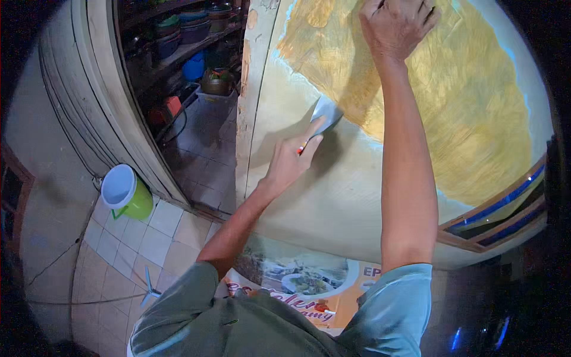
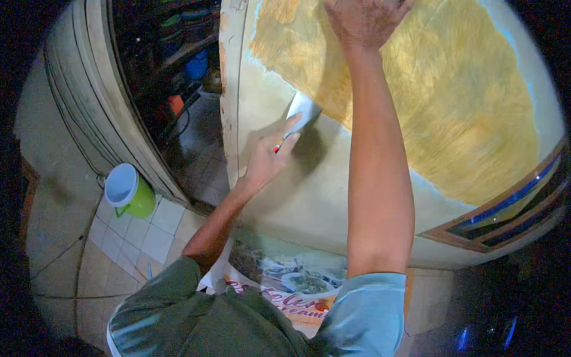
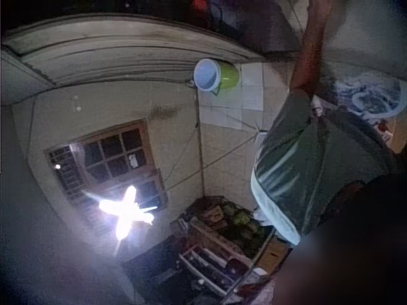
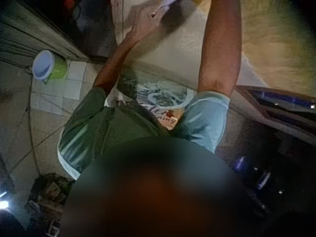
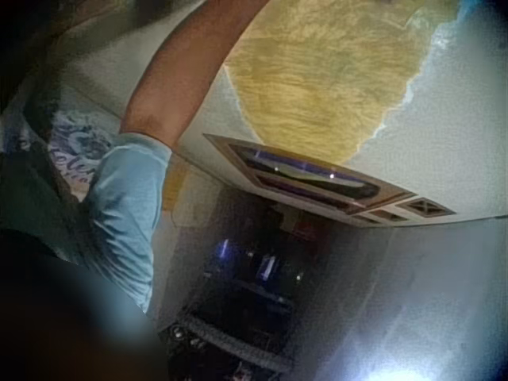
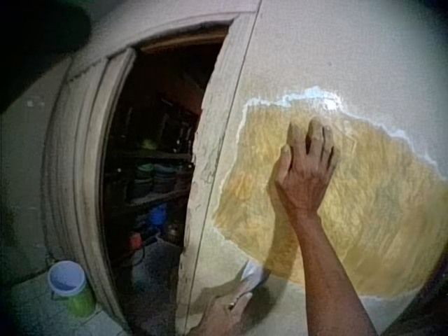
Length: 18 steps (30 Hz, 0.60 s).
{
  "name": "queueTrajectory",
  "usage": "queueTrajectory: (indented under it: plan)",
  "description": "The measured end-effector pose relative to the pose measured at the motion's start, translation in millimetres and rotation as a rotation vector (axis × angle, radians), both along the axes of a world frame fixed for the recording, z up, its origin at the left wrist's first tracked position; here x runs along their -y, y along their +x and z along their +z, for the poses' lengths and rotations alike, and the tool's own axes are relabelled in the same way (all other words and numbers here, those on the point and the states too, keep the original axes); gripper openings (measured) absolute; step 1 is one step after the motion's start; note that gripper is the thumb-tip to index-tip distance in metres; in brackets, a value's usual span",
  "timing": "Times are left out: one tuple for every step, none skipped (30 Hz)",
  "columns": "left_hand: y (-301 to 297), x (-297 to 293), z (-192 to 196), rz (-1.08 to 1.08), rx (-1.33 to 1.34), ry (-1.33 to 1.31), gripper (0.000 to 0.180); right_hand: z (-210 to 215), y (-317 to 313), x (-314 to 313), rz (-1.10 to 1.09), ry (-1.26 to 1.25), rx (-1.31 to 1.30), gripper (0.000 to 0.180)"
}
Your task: Scraping and smoothing a damaged section of a wall with a putty knife.
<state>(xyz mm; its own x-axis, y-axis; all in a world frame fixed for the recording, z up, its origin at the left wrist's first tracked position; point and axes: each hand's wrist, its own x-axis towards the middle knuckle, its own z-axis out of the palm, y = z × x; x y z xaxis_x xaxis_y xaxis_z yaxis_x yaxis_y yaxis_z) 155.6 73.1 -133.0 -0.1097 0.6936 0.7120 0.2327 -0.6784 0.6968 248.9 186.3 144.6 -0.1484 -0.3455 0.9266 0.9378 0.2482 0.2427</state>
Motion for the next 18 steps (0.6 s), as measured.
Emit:
queueTrajectory:
  plan:
    - [0,3,-13,0.02,-0.008,-0.025,0.044,0,-3,0,0.025,-0.015,-0.003,0.047]
    - [1,6,-22,0.031,-0.016,-0.05,0.043,-1,-3,-1,0.042,-0.025,-0.016,0.048]
    - [2,7,-30,0.027,-0.02,-0.049,0.043,0,-1,-1,0.038,-0.024,-0.021,0.048]
    - [1,11,-34,0.021,0.0,-0.13,0.043,1,-3,-1,0.011,-0.027,-0.023,0.049]
    - [-1,13,-37,0.016,0.021,-0.211,0.043,2,-5,-1,-0.016,-0.03,-0.025,0.049]
    - [-2,9,-37,0.014,0.024,-0.21,0.043,2,-7,-1,-0.017,-0.029,-0.021,0.049]
    - [-4,2,-28,0.032,-0.001,-0.1,0.043,1,-7,-2,0.009,-0.016,-0.022,0.049]
    - [-3,-3,-16,0.042,-0.023,0.01,0.043,1,-4,-3,0.026,-0.002,-0.02,0.05]
    - [-3,-8,-3,0.036,-0.023,0.01,0.043,1,-3,-4,0.02,-0.003,-0.02,0.05]
    - [-5,-9,17,0.032,-0.042,0.021,0.043,0,-3,-6,-0.004,-0.005,-0.021,0.05]
    - [-7,-12,30,0.03,-0.06,0.034,0.043,0,-5,-7,-0.025,-0.006,-0.02,0.05]
    - [-7,-16,34,0.037,-0.037,0.094,0.043,0,-8,-7,-0.024,-0.007,-0.019,0.05]
    - [-7,-15,33,0.034,-0.037,0.094,0.043,0,-8,-7,-0.009,0.005,-0.014,0.05]
    - [-8,-12,30,0.029,-0.045,0.02,0.043,1,-9,-7,0.007,0.017,-0.009,0.05]
    - [-9,-8,25,0.024,-0.054,-0.053,0.044,1,-10,-7,0.004,0.017,-0.008,0.05]
    - [-12,-6,11,0.024,-0.056,-0.049,0.044,2,-12,-6,0.026,0.0,-0.006,0.05]
    - [-18,-5,-16,0.066,-0.075,-0.101,0.045,2,-17,-5,0.054,-0.019,-0.003,0.05]
    - [-26,-2,-37,0.107,-0.093,-0.154,0.045,1,-20,-5,0.03,-0.028,-0.009,0.05]
